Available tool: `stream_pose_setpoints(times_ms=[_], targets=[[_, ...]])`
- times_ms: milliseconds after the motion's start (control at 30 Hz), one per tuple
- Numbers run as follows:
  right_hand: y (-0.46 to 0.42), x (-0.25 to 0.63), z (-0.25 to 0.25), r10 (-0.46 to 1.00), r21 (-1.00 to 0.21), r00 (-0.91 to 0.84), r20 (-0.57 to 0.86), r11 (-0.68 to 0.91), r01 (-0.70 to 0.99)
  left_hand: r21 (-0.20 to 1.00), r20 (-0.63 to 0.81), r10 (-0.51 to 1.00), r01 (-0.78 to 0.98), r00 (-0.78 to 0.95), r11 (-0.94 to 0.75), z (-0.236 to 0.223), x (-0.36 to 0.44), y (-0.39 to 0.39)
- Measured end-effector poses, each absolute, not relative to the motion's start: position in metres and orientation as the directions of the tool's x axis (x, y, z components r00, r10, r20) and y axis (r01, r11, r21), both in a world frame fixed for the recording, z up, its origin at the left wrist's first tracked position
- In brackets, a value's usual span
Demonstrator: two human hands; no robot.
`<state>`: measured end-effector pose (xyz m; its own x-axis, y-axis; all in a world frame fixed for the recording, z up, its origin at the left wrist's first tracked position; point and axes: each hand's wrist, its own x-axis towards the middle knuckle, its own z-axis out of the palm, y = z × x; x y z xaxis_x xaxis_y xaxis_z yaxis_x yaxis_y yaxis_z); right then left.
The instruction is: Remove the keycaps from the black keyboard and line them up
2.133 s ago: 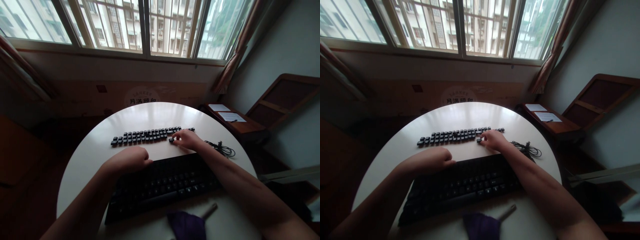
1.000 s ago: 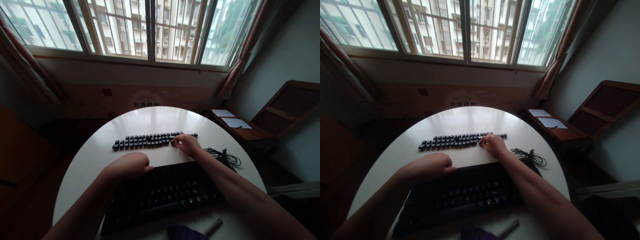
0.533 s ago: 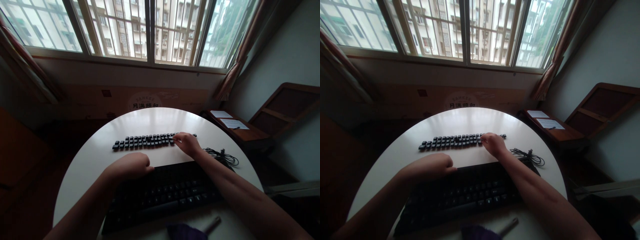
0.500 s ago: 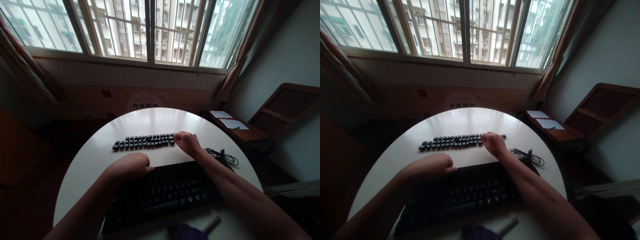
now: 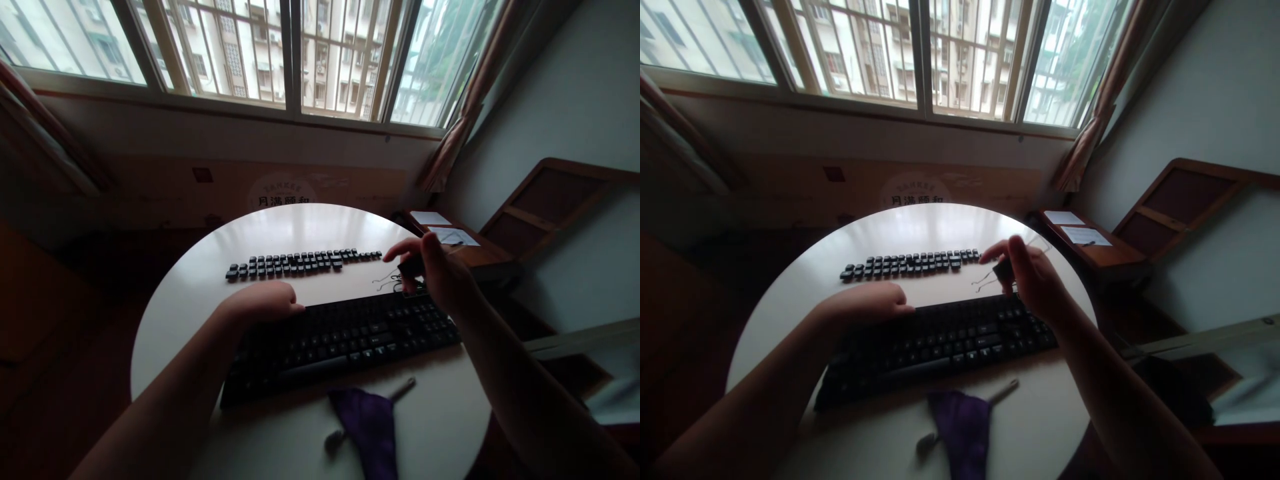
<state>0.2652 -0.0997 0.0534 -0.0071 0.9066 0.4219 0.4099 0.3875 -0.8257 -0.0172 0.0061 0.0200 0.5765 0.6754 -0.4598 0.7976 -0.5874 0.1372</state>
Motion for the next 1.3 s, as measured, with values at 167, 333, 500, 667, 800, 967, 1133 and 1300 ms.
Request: stream_pose_setpoints(times_ms=[167,333,500,667,800,967,1133,1300], targets=[[-0.127,0.279,0.006,0.967,-0.952,-0.048,0.251,0.256,0.165,0.155,-0.440,0.683,0.799,0.583,-0.581,0.020,-0.020,0.007],[-0.117,0.299,-0.028,0.880,-0.935,0.316,0.354,0.343,0.093,0.162,-0.450,0.684,0.806,0.574,-0.569,0.022,-0.020,0.007],[-0.112,0.305,-0.051,0.814,-0.927,0.447,0.371,0.356,0.122,0.140,-0.448,0.697,0.813,0.560,-0.565,0.024,-0.020,0.009],[-0.120,0.303,-0.053,0.772,-0.895,0.453,0.446,0.373,0.245,0.149,-0.421,0.722,0.826,0.550,-0.543,0.025,-0.025,0.012],[-0.123,0.303,-0.053,0.760,-0.885,0.457,0.462,0.361,0.294,0.196,-0.389,0.771,0.863,0.505,-0.466,0.027,-0.035,0.016],[-0.124,0.302,-0.054,0.763,-0.891,0.463,0.451,0.350,0.290,0.251,-0.382,0.818,0.900,0.430,-0.356,0.023,-0.049,0.025],[-0.124,0.302,-0.054,0.778,-0.900,0.461,0.426,0.315,0.300,0.282,-0.382,0.820,0.899,0.426,-0.336,0.020,-0.051,0.029],[-0.124,0.301,-0.053,0.789,-0.904,0.454,0.413,0.295,0.310,0.222,-0.422,0.791,0.897,0.442,-0.382,0.021,-0.042,0.025]])
